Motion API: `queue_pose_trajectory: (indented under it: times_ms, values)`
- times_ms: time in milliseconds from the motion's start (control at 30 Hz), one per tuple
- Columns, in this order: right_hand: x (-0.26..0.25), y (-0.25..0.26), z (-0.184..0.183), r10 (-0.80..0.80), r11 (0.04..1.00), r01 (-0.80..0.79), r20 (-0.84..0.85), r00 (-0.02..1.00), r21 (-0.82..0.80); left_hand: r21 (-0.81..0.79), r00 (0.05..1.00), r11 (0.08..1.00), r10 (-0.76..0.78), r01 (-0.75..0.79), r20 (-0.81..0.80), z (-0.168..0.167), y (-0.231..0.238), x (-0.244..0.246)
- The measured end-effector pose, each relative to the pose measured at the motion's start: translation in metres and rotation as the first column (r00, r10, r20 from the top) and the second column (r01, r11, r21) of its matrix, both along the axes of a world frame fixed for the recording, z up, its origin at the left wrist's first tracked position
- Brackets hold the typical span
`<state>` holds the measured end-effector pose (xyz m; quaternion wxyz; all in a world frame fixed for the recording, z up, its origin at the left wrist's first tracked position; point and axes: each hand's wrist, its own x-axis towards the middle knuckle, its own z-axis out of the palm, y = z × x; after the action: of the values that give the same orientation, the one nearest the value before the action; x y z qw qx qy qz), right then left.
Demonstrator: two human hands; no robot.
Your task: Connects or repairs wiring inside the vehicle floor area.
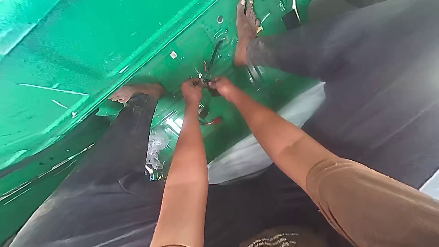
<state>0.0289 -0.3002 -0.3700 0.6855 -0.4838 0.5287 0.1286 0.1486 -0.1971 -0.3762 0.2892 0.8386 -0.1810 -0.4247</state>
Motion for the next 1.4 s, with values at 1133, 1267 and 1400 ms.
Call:
queue_pose_trajectory:
  times_ms: [1133, 1267, 1400]
  values:
    - [0.041, 0.024, -0.019, -0.502, 0.828, 0.495, -0.046, 0.864, 0.262, -0.283, 0.972, 0.93, 0.221, -0.233, -0.076, -0.01, 0.003, 0.0]
    - [0.026, 0.025, -0.019, -0.256, 0.963, 0.249, 0.049, 0.966, 0.106, -0.271, 0.985, 0.947, 0.161, -0.171, -0.056, -0.009, 0.003, 0.006]
    - [0.001, 0.006, -0.013, -0.067, 0.995, 0.074, 0.09, 0.994, -0.073, -0.178, 1.0, 0.984, -0.012, 0.008, -0.02, 0.002, -0.005, 0.004]
